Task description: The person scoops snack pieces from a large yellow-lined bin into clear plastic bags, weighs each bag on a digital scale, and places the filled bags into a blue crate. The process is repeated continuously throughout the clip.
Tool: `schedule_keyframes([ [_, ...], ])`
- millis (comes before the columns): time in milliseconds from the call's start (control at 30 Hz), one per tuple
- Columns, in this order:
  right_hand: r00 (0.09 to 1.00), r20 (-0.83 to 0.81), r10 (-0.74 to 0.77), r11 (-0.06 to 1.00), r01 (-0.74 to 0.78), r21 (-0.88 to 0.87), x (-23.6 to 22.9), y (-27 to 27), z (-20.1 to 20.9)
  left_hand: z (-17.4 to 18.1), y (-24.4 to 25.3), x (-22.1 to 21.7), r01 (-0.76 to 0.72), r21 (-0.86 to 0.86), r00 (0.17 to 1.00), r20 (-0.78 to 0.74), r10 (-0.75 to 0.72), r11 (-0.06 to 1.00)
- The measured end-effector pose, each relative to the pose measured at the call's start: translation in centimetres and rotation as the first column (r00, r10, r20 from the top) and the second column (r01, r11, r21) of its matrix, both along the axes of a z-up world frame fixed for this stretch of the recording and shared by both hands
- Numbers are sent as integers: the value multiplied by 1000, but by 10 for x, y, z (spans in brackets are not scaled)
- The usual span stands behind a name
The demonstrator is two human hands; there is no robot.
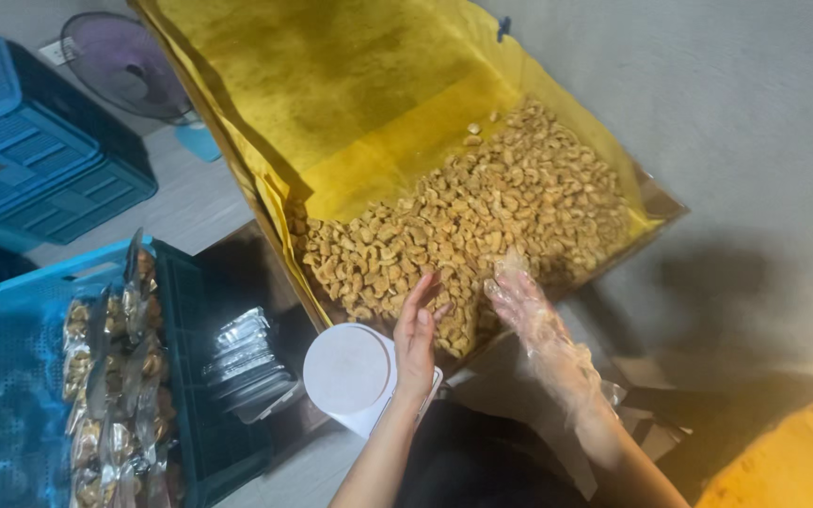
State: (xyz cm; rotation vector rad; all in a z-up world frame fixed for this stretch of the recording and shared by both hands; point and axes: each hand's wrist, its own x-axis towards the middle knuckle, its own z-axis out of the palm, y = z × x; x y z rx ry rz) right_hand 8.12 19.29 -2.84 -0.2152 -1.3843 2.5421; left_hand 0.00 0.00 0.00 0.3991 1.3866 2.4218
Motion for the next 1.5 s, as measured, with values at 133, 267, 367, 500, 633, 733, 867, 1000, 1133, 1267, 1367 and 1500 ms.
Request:
schedule_keyframes([
  [133, 984, 28, 175, 916, -173, 362, -35, 21, 14, 20, 23, -32, -108, -307, 946, -324, 3, 946],
  [267, 894, -369, 253, 964, -267, 16, -70, 17, -21, 31, 54, -41, -348, -653, 575, -716, -397, 673],
  [367, 792, -597, 130, 910, -334, -245, -99, 7, -59, 29, 89, -36, -354, -697, 430, -713, -554, 623],
  [500, 729, -281, 624, 717, -677, -165, -120, 77, -83, -5, 121, -46, -278, -804, 487, -590, -644, 526],
  [633, 571, -158, 806, 491, -793, -361, -161, 91, -74, -36, 159, -57, -428, -709, 570, -693, -441, 561],
  [733, 373, -66, 926, 359, -920, -157, -192, 88, -44, -45, 182, -69, -453, -657, 640, -710, -293, 603],
  [867, 422, 538, 730, -333, -468, 819, -235, 67, -12, -42, 184, -83, -592, -603, 628, -761, -164, 534],
  [1000, 532, 84, 842, -24, -120, 993, -257, 59, 4, -35, 161, -91, -634, -545, 726, -664, 179, 549],
  [1133, 536, 756, 376, -45, -804, 593, -287, 89, 27, -27, 74, -91, -530, -641, 713, 17, 701, 555],
  [1267, 649, 754, 105, -225, -723, 654, -309, 130, 30, -25, -6, -62, -588, -770, 585, -191, 788, 249],
  [1367, 694, 713, 104, -512, -577, 637, -293, 110, 4, -30, -44, -35, -647, -668, 637, -210, 742, 367],
  [1500, 594, 802, 68, -750, -500, 434, -252, 68, -24, -47, -108, -18, -633, -730, 515, -150, 844, 257],
])
